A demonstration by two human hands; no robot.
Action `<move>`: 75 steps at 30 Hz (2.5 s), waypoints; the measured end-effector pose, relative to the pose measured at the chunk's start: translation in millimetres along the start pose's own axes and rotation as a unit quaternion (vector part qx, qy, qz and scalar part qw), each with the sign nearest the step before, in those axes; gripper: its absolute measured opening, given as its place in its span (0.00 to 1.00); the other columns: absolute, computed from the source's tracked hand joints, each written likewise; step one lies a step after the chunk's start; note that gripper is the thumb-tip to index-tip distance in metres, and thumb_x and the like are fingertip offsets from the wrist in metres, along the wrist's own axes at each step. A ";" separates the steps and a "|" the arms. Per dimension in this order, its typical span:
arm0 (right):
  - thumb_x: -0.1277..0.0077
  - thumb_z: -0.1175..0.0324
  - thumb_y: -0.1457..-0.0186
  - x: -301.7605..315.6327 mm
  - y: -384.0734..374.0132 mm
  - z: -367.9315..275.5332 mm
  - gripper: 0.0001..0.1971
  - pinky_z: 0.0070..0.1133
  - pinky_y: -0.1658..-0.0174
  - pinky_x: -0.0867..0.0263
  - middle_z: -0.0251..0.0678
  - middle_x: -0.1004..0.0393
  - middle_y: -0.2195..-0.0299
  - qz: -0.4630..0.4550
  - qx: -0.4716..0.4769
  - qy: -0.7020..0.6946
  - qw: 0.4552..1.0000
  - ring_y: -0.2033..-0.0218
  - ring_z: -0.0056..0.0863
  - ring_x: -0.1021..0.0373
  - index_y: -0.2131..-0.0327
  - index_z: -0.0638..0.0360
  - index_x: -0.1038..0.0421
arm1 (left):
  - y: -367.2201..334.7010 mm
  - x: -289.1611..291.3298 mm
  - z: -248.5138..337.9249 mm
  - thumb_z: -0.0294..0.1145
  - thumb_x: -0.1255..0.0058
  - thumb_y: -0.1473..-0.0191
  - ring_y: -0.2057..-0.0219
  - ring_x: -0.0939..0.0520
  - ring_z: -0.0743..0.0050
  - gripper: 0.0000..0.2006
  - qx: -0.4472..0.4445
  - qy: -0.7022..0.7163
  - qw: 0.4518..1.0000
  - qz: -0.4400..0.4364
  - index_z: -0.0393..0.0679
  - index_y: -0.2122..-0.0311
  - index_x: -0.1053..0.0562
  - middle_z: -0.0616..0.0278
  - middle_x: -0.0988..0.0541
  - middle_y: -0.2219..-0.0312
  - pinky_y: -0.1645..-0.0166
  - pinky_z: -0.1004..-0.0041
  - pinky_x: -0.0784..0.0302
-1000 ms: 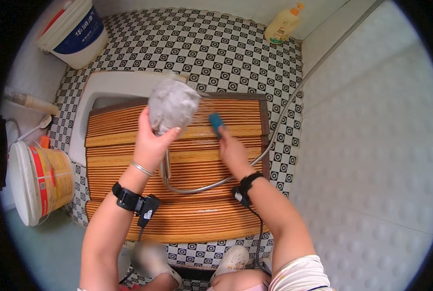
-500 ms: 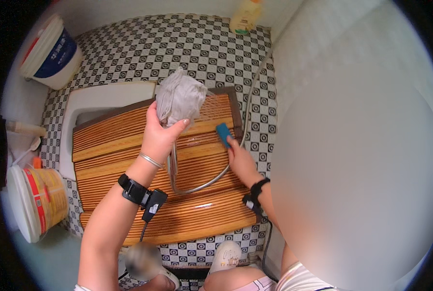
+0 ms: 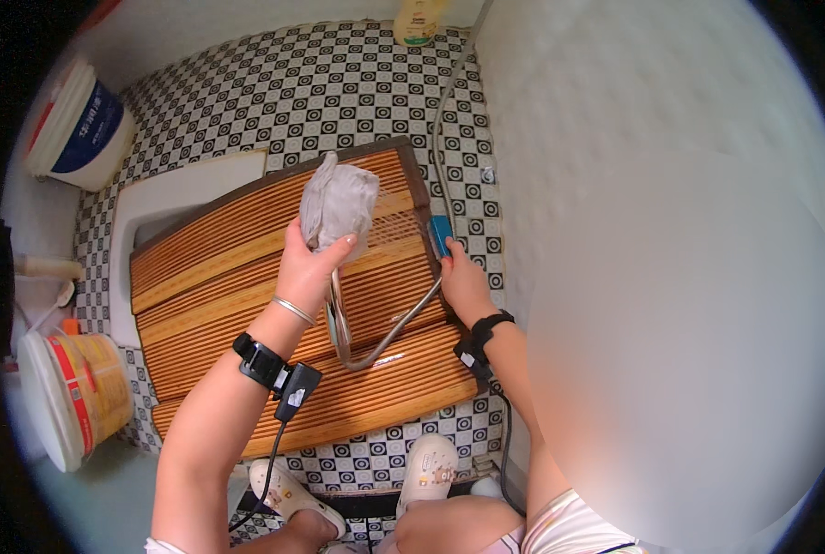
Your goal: The person scrubs a bamboo mat using a blue brush and rinses it with water from a handheld nozzle.
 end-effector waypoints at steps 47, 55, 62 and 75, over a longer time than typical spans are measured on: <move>0.66 0.72 0.37 -164.4 75.4 -236.7 0.20 0.41 0.64 0.31 0.53 0.24 0.67 -0.214 0.272 0.024 0.938 0.66 0.52 0.26 0.43 0.49 0.37 | 91.3 224.0 -33.4 0.36 0.36 0.50 0.63 0.24 0.70 0.40 0.049 -0.013 0.964 0.261 0.29 0.41 0.47 0.50 0.27 0.56 0.63 0.73 0.26; 0.61 0.66 0.34 -124.5 27.5 -147.6 0.22 0.40 0.75 0.35 0.51 0.26 0.77 0.020 0.049 -0.098 0.994 0.78 0.47 0.28 0.39 0.55 0.47 | 101.1 244.7 -30.1 0.34 0.36 0.50 0.52 0.27 0.65 0.38 0.034 0.017 0.950 0.310 0.31 0.41 0.46 0.48 0.30 0.50 0.50 0.71 0.29; 0.55 0.65 0.36 -188.0 50.9 -245.1 0.24 0.37 0.56 0.33 0.58 0.27 0.59 -0.171 0.204 -0.234 0.935 0.60 0.50 0.28 0.40 0.62 0.44 | 88.2 206.6 -33.2 0.39 0.38 0.48 0.51 0.26 0.63 0.34 0.040 0.033 0.964 0.261 0.32 0.45 0.44 0.48 0.29 0.51 0.47 0.69 0.29; 0.45 0.71 0.44 -42.3 54.4 -216.9 0.45 0.26 0.42 0.39 0.49 0.39 0.42 -0.076 0.146 -0.536 0.828 0.43 0.34 0.37 0.33 0.66 0.67 | 55.7 37.4 16.0 0.54 0.71 0.33 0.42 0.34 0.64 0.31 0.007 0.067 0.998 0.015 0.42 0.35 0.49 0.57 0.37 0.41 0.36 0.64 0.42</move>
Point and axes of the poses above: each hand's wrist, its own y-axis away from the middle knuckle, its own x-axis out of the back of the hand, z = x × y, the point moved 9 cm from there along -y, towards the middle knuckle
